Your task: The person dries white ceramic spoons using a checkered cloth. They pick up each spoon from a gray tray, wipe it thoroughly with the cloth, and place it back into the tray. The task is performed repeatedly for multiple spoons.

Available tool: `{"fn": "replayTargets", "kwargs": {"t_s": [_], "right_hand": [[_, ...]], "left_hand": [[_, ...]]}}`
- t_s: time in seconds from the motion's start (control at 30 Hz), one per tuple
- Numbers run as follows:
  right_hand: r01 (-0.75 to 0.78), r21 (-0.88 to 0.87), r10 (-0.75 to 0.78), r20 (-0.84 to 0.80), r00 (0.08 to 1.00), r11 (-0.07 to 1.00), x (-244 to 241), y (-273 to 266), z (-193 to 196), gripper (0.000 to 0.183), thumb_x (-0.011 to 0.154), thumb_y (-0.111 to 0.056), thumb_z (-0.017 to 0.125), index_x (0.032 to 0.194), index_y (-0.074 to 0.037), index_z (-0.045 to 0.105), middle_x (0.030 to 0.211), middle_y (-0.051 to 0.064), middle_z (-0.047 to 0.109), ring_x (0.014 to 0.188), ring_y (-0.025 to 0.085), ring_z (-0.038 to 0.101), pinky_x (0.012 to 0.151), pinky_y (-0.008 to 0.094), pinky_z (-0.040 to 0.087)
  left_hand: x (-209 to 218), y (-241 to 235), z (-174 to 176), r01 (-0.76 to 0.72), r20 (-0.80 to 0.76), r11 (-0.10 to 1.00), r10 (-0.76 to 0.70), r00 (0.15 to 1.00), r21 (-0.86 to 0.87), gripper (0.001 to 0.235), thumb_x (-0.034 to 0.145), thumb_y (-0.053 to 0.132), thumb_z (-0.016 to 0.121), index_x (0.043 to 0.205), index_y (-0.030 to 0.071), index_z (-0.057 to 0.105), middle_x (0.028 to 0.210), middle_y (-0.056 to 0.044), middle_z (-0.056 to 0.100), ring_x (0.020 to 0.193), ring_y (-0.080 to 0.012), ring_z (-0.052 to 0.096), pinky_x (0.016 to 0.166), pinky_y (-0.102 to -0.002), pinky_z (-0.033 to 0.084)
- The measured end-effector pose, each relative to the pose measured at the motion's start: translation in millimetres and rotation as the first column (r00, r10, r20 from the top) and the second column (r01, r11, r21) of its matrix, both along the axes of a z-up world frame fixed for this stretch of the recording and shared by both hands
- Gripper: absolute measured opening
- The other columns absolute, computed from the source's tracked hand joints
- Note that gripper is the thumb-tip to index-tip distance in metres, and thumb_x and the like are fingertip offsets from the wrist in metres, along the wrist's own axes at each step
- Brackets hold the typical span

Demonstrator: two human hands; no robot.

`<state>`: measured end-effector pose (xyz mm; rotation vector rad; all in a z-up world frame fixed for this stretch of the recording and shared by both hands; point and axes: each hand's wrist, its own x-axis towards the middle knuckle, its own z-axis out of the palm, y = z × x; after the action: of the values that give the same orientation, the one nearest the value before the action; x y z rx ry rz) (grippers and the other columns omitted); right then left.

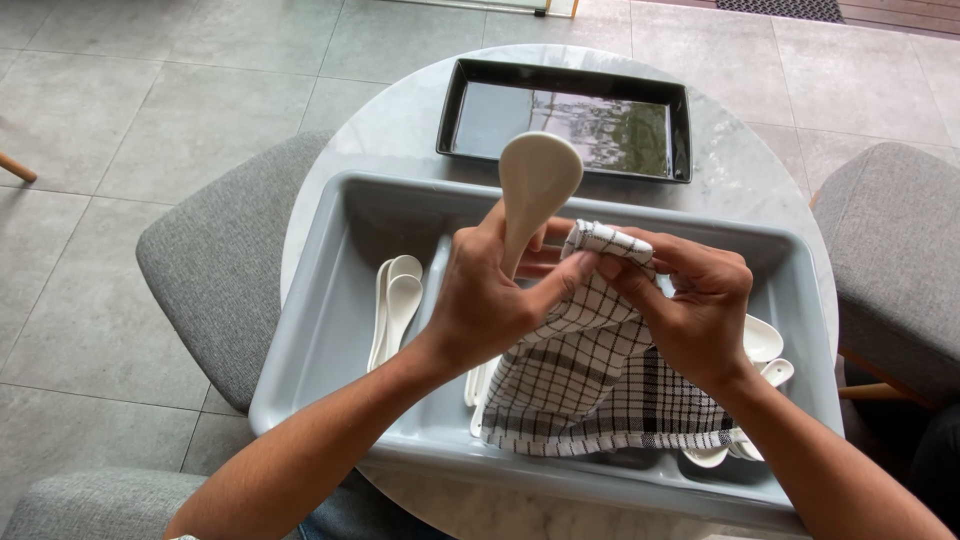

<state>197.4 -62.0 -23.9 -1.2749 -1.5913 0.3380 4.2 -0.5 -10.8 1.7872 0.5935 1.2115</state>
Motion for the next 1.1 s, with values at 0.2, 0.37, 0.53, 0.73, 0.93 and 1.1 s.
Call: {"fn": "replayTargets", "kwargs": {"t_s": [0.2, 0.37, 0.53, 0.73, 0.93, 1.1], "right_hand": [[0.024, 0.017, -0.025, 0.066, 0.997, 1.0, -7.8, -6.5, 4.8, 0.017, 0.095, -0.005, 0.074, 0.111, -0.001, 0.071, 0.096, 0.007, 0.077, 0.078, 0.013, 0.069, 0.069, 0.025, 0.056], [-0.047, -0.203, -0.014, -0.289, 0.957, 0.978, -11.9, -6.6, -2.6, 0.022, 0.102, -0.016, 0.061, 0.119, -0.003, 0.064, 0.097, 0.005, 0.07, 0.081, 0.01, 0.063, 0.067, 0.023, 0.057], [-0.099, -0.115, 0.031, -0.485, 0.874, 0.988, -3.9, 0.8, 7.9, 0.019, 0.109, -0.012, 0.049, 0.126, -0.004, 0.051, 0.084, 0.012, 0.065, 0.062, 0.018, 0.07, 0.051, 0.027, 0.059], [-0.09, -0.095, 0.064, -0.249, 0.966, 0.991, 11.6, -1.1, -4.1, 0.031, 0.103, -0.011, 0.061, 0.123, -0.011, 0.038, 0.073, 0.005, 0.056, 0.059, 0.005, 0.054, 0.05, 0.018, 0.038], [0.098, 0.084, -0.108, 0.113, 0.988, 0.992, 9.7, 4.9, -4.7, 0.018, 0.092, -0.002, 0.081, 0.104, -0.012, 0.072, 0.091, 0.01, 0.077, 0.067, 0.017, 0.071, 0.056, 0.032, 0.054], [0.127, 0.128, -0.139, 0.094, 0.986, 0.984, 11.7, 2.5, -9.8, 0.036, 0.094, -0.007, 0.083, 0.109, -0.004, 0.051, 0.104, 0.021, 0.074, 0.069, 0.024, 0.071, 0.051, 0.032, 0.053]], "left_hand": [[-1.4, -0.7, 4.5, -0.028, 0.014, 0.999, 0.027, 1.0, 0.022, 0.03, 0.09, 0.009, 0.076, 0.114, -0.001, 0.061, 0.099, -0.012, 0.074, 0.083, -0.0256, 0.081, 0.075, -0.034, 0.075], [-0.6, 1.2, 5.5, -0.053, 0.038, 0.998, 0.054, 0.998, -0.032, 0.027, 0.09, 0.012, 0.076, 0.088, 0.007, 0.05, 0.096, -0.01, 0.075, 0.076, -0.0239, 0.082, 0.068, -0.032, 0.074], [-3.4, 5.0, 12.7, 0.015, -0.022, 0.96, -0.022, 1.0, -0.279, 0.024, 0.104, 0.022, 0.046, 0.083, 0.011, 0.051, 0.062, -0.007, 0.064, 0.043, -0.016, 0.066, 0.039, -0.03, 0.057], [10.2, 9.1, -28.5, 0.027, -0.243, 0.949, -0.108, 0.964, -0.314, 0.025, 0.101, 0.025, 0.046, 0.089, 0.005, 0.056, 0.057, -0.008, 0.057, 0.049, -0.0169, 0.054, 0.043, -0.038, 0.044], [6.8, -3.2, -9.1, 0.077, -0.302, 0.968, -0.15, 0.941, -0.24, 0.019, 0.1, 0.018, 0.044, 0.091, 0.008, 0.057, 0.052, -0.01, 0.056, 0.044, -0.0211, 0.056, 0.046, -0.036, 0.05], [5.9, -1.0, -8.8, 0.102, -0.22, 0.944, -0.177, 0.959, -0.313, 0.015, 0.097, 0.019, 0.048, 0.089, 0.01, 0.058, 0.052, -0.005, 0.055, 0.047, -0.0167, 0.052, 0.051, -0.036, 0.05]]}}
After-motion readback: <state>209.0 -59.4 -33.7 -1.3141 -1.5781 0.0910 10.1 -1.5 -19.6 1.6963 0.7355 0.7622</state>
